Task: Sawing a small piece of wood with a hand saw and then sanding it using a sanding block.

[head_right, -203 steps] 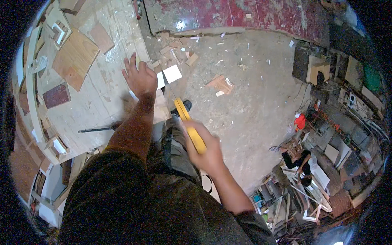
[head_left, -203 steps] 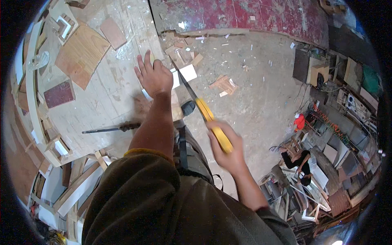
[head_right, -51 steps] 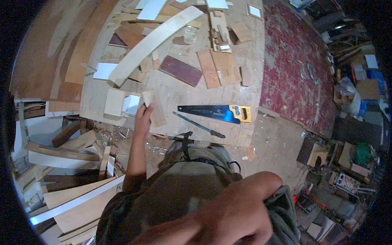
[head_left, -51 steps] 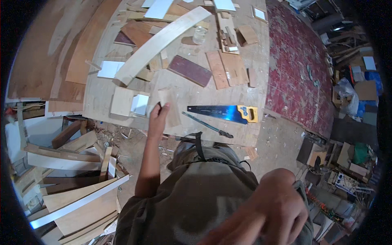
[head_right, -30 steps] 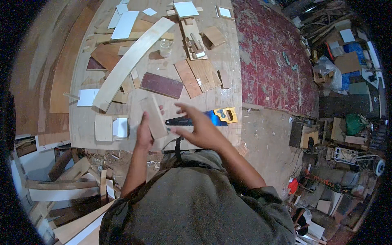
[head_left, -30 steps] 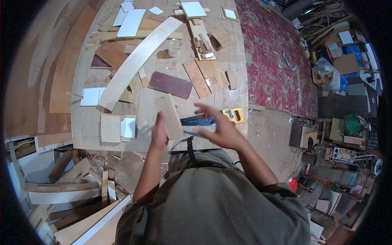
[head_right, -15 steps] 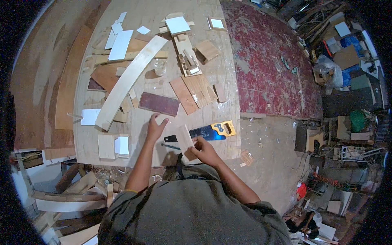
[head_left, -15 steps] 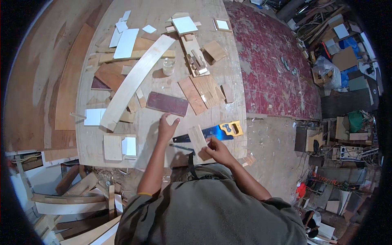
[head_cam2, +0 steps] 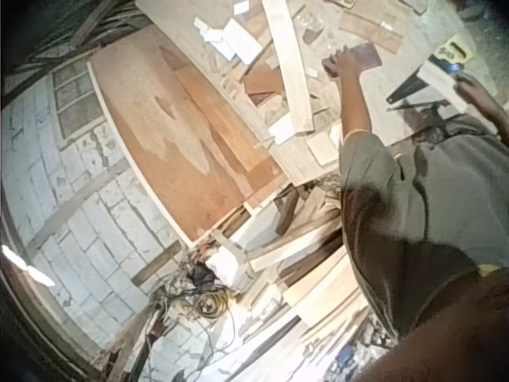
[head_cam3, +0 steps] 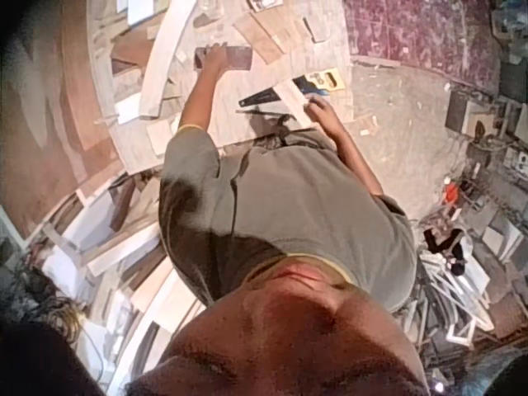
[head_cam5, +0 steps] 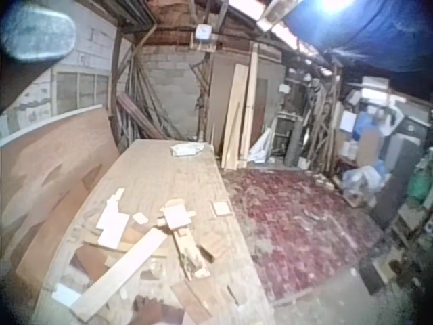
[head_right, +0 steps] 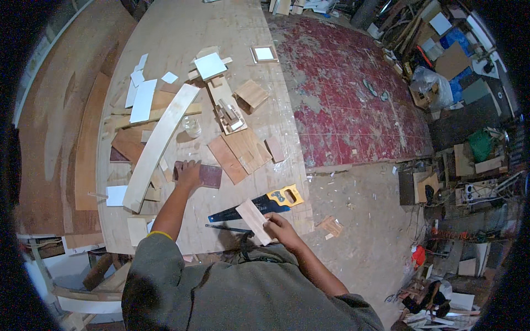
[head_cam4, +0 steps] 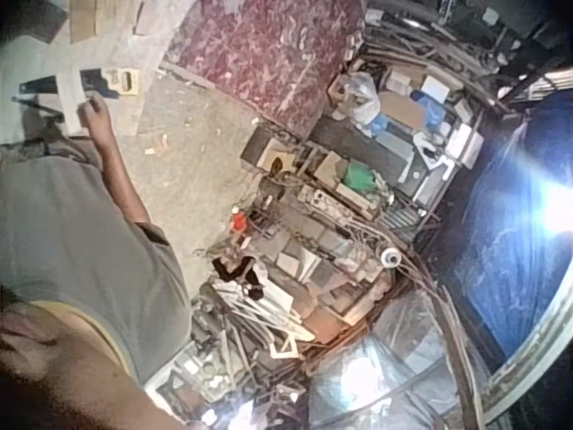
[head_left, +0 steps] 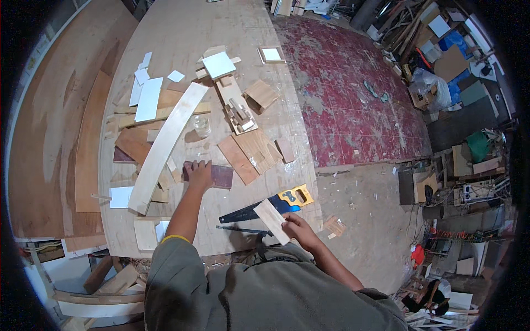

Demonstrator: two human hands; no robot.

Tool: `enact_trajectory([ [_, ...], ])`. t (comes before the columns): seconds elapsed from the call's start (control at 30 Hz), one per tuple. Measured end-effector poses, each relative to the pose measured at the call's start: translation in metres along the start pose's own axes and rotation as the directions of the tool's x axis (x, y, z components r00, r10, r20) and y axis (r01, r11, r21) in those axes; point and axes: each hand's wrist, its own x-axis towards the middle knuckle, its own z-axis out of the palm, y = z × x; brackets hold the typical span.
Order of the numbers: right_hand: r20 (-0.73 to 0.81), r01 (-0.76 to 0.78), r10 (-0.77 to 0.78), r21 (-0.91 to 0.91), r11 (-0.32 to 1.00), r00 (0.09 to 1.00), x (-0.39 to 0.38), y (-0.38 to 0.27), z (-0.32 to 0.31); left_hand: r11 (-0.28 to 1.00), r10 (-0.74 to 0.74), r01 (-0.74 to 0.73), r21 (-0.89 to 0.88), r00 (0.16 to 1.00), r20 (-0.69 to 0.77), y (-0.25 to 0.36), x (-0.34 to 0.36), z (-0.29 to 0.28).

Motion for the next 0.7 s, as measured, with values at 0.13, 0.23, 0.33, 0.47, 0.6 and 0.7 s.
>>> enact_trajectory([
  [0.13, 0.166, -0.057, -0.030, 0.498, 0.866, 0.986, -0.004, -0.015, -0.019, 0.996, -0.040, 0.033, 0.085, 0.996, 0.084, 0.015, -0.013, -0.019],
  [0.23, 0.187, -0.055, -0.045, 0.494, 0.868, 0.981, -0.006, -0.039, -0.022, 0.994, -0.071, 0.063, 0.089, 0.993, 0.094, 0.016, -0.026, -0.014],
  [0.33, 0.205, -0.042, -0.059, 0.454, 0.890, 0.977, -0.009, -0.053, -0.023, 0.997, -0.077, 0.076, 0.021, 0.996, 0.053, 0.015, -0.038, -0.006],
  [0.47, 0.311, 0.021, -0.167, 0.425, 0.905, 0.936, -0.009, -0.052, -0.031, 0.975, -0.042, 0.052, -0.217, 0.998, 0.050, 0.014, -0.060, 0.013],
  [0.6, 0.405, -0.090, -0.125, 0.473, 0.876, 0.906, -0.010, -0.071, -0.026, 0.820, -0.152, -0.020, -0.571, 0.956, -0.252, 0.028, -0.093, 0.029],
  [0.7, 0.458, -0.177, -0.092, 0.511, 0.841, 0.884, -0.004, -0.066, -0.027, 0.690, -0.289, 0.103, -0.717, 0.947, -0.142, 0.050, -0.120, 0.008],
])
